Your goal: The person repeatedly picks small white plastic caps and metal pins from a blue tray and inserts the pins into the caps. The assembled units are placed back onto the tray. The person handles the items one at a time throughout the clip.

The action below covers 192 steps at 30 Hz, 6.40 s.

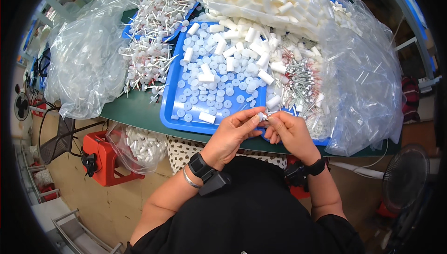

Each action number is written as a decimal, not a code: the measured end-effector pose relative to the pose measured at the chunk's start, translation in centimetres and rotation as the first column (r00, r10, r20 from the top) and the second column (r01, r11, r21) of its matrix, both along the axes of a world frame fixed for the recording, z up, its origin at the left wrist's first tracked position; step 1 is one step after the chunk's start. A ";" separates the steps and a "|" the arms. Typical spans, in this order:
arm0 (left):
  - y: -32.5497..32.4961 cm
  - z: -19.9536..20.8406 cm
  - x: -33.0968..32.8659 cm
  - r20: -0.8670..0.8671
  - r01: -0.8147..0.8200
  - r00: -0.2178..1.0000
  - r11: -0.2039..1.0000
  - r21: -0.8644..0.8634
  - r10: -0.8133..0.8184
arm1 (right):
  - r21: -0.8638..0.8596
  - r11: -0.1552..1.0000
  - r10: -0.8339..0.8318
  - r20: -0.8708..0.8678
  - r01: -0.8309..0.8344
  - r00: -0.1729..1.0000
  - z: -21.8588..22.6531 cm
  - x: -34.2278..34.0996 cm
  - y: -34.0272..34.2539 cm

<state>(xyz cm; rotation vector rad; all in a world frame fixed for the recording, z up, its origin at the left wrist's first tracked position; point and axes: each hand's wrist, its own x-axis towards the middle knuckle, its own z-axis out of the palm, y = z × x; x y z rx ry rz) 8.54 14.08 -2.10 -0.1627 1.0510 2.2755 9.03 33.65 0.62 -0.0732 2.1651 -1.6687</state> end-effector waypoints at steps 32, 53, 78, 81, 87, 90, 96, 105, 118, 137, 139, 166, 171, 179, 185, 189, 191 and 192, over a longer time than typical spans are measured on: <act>-2.3 -2.7 -5.2 -0.633 -0.692 0.387 0.242 -0.680 -0.670 | 0.622 0.656 0.055 -0.605 0.428 0.794 1.2 -1.9 5.4; -1.0 0.1 -1.5 0.125 -0.017 0.992 0.988 0.156 -0.002 | -0.398 0.873 -0.366 -0.153 0.282 0.918 1.1 0.5 -0.2; -0.7 -0.6 -0.9 0.166 -0.088 0.984 0.985 0.150 0.063 | -0.368 0.855 -0.435 -0.123 0.366 0.892 0.3 0.5 -0.6; -0.5 -0.5 -0.8 0.153 -0.067 0.987 0.992 0.111 0.050 | -0.298 0.903 -0.384 -0.243 0.308 0.891 1.1 1.0 -1.2; -0.2 -0.8 -0.8 0.161 -0.040 0.987 0.992 0.118 0.021 | 0.215 0.961 -0.008 -0.611 0.176 0.792 1.2 0.6 -0.6; -0.3 -0.8 -0.7 0.187 -0.052 0.982 0.990 0.129 0.027 | 0.468 0.859 0.261 -0.749 0.206 0.609 1.2 0.2 -0.3; 0.5 -1.5 0.1 0.166 -0.053 0.986 0.985 0.167 0.025 | 0.311 0.931 0.064 -0.658 0.193 0.750 0.0 0.8 -1.4; 0.3 -0.4 -0.3 0.115 -0.052 0.992 0.994 0.095 0.041 | 0.290 0.938 0.027 -0.609 0.191 0.792 -0.4 1.1 -1.8; -2.6 -0.2 -1.9 0.077 -0.215 0.974 0.976 0.026 0.213 | 0.764 0.581 0.332 -0.537 0.281 0.776 -0.6 -2.5 4.4; -1.3 -0.5 -1.7 0.125 -0.193 0.975 0.980 0.051 0.185 | 0.732 0.657 0.404 -0.545 0.182 0.735 -0.7 -1.6 1.5; -1.4 -0.4 -1.7 0.121 -0.198 0.974 0.979 0.045 0.191 | 0.751 0.633 0.394 -0.523 0.190 0.756 -1.4 -2.0 1.1; -0.7 -1.1 -1.3 0.146 -0.233 0.965 0.966 0.107 0.217 | 0.303 0.953 0.145 -0.439 -0.006 0.887 0.5 -0.4 0.6; -0.5 -1.1 -1.3 0.156 -0.255 0.958 0.963 0.087 0.239 | 0.292 0.956 0.115 -0.491 0.039 0.864 0.3 -0.3 0.4; 0.3 -0.8 -0.4 0.023 -0.091 0.996 0.995 0.048 0.090 | 0.071 0.997 -0.005 -0.323 0.030 0.947 -0.2 -0.5 -0.4; -0.4 -0.4 -0.2 -0.030 -0.028 0.999 0.999 -0.021 0.027 | -0.070 0.998 0.012 0.044 -0.008 0.999 0.1 -0.9 -0.6; -1.9 0.5 -2.1 -0.133 -0.238 0.965 0.966 -0.096 0.224 | 0.127 0.992 0.029 -0.283 0.007 0.959 0.3 -0.3 -1.0; -5.3 1.0 -4.8 -0.166 -0.364 0.918 0.932 0.009 0.360 | 0.178 0.980 -0.008 -0.423 0.092 0.906 0.8 -0.6 -0.1; -8.0 0.7 -6.6 -0.155 -0.411 0.886 0.895 0.172 0.437 | 0.215 0.969 -0.013 -0.442 0.120 0.897 1.0 -0.8 0.5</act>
